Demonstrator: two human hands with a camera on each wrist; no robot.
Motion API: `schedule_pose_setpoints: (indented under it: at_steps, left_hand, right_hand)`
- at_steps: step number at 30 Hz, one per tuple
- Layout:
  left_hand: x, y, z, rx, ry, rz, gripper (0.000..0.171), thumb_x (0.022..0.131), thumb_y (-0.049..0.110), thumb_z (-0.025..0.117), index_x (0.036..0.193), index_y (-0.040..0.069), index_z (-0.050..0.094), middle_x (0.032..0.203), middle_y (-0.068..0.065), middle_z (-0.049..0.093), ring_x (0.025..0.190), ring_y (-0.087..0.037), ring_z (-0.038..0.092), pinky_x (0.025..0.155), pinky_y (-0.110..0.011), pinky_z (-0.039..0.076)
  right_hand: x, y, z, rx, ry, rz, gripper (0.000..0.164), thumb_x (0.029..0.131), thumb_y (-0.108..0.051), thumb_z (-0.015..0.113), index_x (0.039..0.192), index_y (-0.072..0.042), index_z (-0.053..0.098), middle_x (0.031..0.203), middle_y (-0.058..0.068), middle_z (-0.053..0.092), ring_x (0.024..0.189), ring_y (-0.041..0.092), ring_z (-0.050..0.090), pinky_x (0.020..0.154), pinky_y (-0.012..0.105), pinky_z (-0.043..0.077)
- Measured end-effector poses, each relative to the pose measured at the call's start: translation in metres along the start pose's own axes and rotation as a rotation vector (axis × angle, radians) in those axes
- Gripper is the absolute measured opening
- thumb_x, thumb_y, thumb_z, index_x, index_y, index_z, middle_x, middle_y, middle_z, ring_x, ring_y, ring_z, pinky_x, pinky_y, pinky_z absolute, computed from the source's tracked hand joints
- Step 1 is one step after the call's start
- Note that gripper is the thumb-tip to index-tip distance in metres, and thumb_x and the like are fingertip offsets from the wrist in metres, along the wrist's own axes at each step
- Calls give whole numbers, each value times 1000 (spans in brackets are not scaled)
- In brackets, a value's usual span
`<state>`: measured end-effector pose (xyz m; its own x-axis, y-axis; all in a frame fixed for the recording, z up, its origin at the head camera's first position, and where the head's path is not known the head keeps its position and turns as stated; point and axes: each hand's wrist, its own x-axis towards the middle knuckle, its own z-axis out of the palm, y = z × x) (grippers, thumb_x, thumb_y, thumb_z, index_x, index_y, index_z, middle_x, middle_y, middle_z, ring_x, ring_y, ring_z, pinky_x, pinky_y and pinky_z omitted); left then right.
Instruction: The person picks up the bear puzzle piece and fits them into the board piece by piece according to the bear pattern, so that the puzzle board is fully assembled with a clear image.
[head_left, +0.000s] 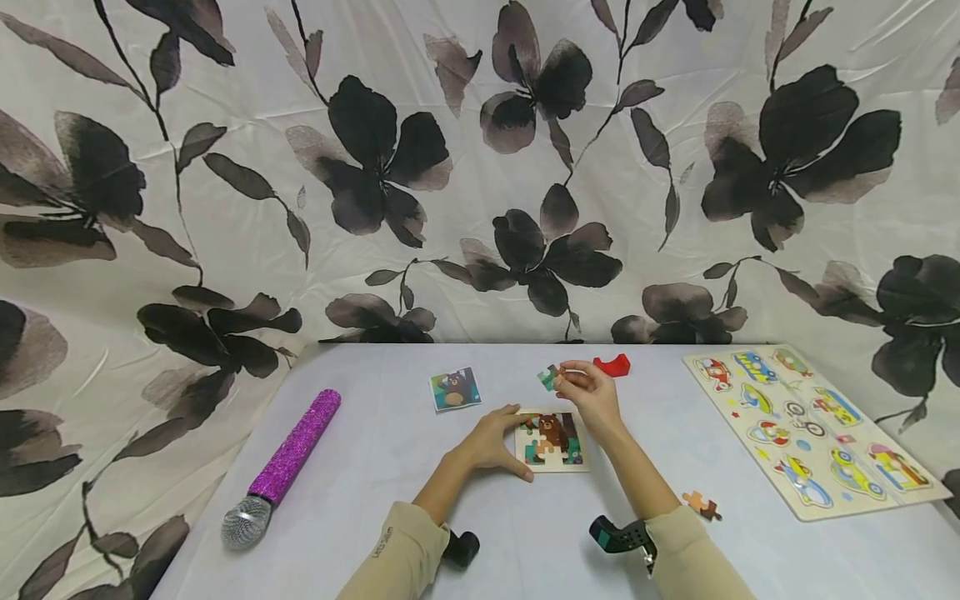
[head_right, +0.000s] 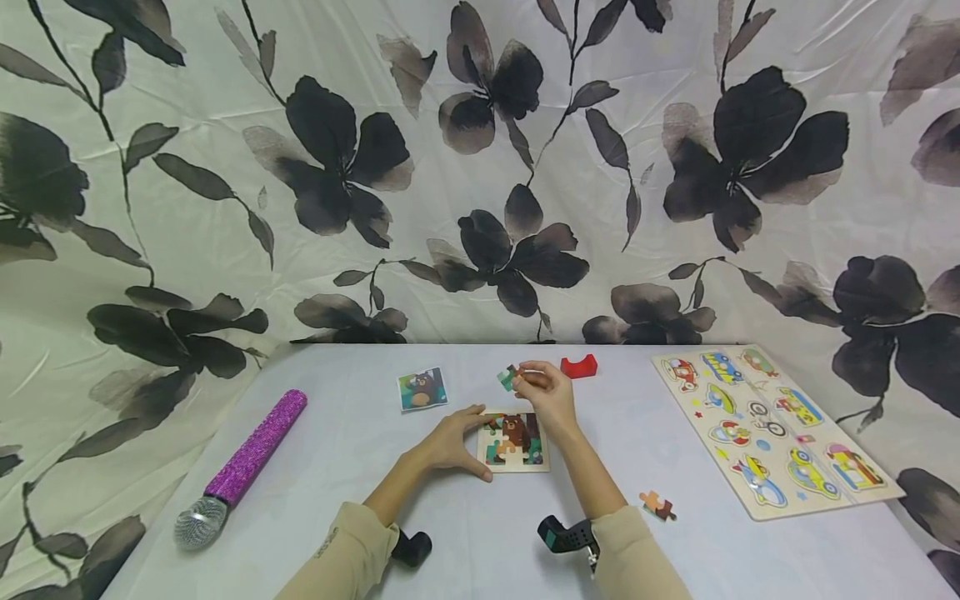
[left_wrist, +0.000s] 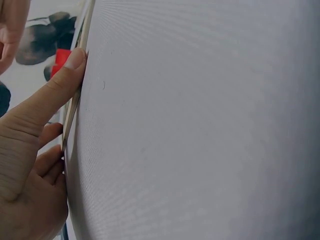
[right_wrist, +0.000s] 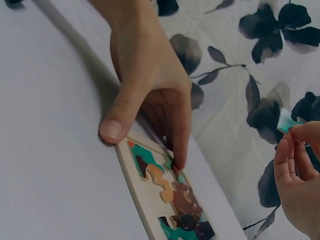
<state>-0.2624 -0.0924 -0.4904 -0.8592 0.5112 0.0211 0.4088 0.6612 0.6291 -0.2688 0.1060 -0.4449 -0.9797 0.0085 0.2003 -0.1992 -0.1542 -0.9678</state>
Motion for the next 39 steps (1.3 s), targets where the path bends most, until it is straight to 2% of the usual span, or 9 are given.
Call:
schedule_pose_setpoints:
  at_steps: [4, 8, 10, 14, 17, 21, 27, 34, 39]
  left_hand:
    - [0, 0, 0, 3, 0, 0, 91, 56, 34, 91, 133, 3, 52, 146, -19, 37, 136, -36, 31, 109, -51, 29]
    - [0, 1, 1, -1, 0, -6, 92, 56, 34, 91, 134, 4, 52, 146, -18, 37, 137, -35, 31, 109, -50, 29]
    - [0, 2, 1, -10, -3, -14, 93, 56, 35, 91, 134, 5, 52, 147, -17, 37, 137, -35, 30, 110, -50, 29]
    - [0, 3, 1, -5, -7, -16, 92, 56, 36, 90, 134, 5, 52, 146, -18, 37, 137, -36, 30, 109, -51, 29]
    - [0, 3, 1, 1, -6, -16, 92, 56, 36, 90, 134, 5, 52, 146, -18, 37, 137, -36, 30, 109, -52, 30]
    - [-1, 2, 1, -15, -4, -14, 90, 57, 35, 90, 134, 9, 53, 147, -17, 36, 137, -36, 30, 108, -53, 30]
    - [-1, 2, 3, -40, -5, 7, 85, 58, 33, 90, 132, 11, 55, 147, -19, 36, 136, -39, 30, 108, -54, 30]
    - [0, 3, 3, -32, 0, 5, 88, 57, 34, 91, 132, 7, 54, 146, -20, 37, 136, -39, 31, 108, -54, 29]
    - [1, 1, 2, -15, 1, -2, 89, 57, 33, 90, 133, 5, 52, 146, -21, 36, 135, -39, 31, 108, -54, 30]
  right_hand:
    - [0, 1, 3, 78, 6, 15, 20, 84, 10, 58, 103, 10, 50, 76, -1, 63, 67, 10, 65, 69, 24, 57]
    - [-3, 3, 3, 38, -56, -2, 29, 86, 10, 56, 115, 11, 52, 82, 7, 60, 71, 12, 66, 72, 27, 57]
    - [-5, 6, 2, -58, -114, -20, 32, 87, 9, 57, 119, 13, 53, 88, 14, 60, 74, 15, 67, 73, 28, 57]
    - [-10, 13, -2, -385, -278, -52, 29, 85, 5, 62, 113, 12, 61, 100, 22, 62, 81, 23, 68, 72, 29, 57]
    - [-14, 18, -1, -631, -409, -92, 29, 79, 2, 69, 107, 9, 66, 102, 20, 66, 84, 25, 65, 70, 29, 56]
    - [-19, 24, 5, -799, -511, -167, 32, 74, 4, 71, 106, 7, 68, 96, 18, 66, 79, 19, 58, 65, 26, 51]
    - [-26, 32, 18, -969, -494, -247, 35, 78, 2, 71, 112, 7, 65, 94, 12, 60, 80, 15, 54, 68, 26, 50]
    - [-29, 33, 20, -1258, -482, -428, 18, 81, -15, 72, 95, -3, 73, 87, 11, 59, 77, 23, 51, 70, 35, 47]
    - [-31, 37, 17, -1254, -501, -439, 20, 83, -19, 70, 95, -4, 74, 89, 10, 60, 79, 21, 48, 70, 34, 43]
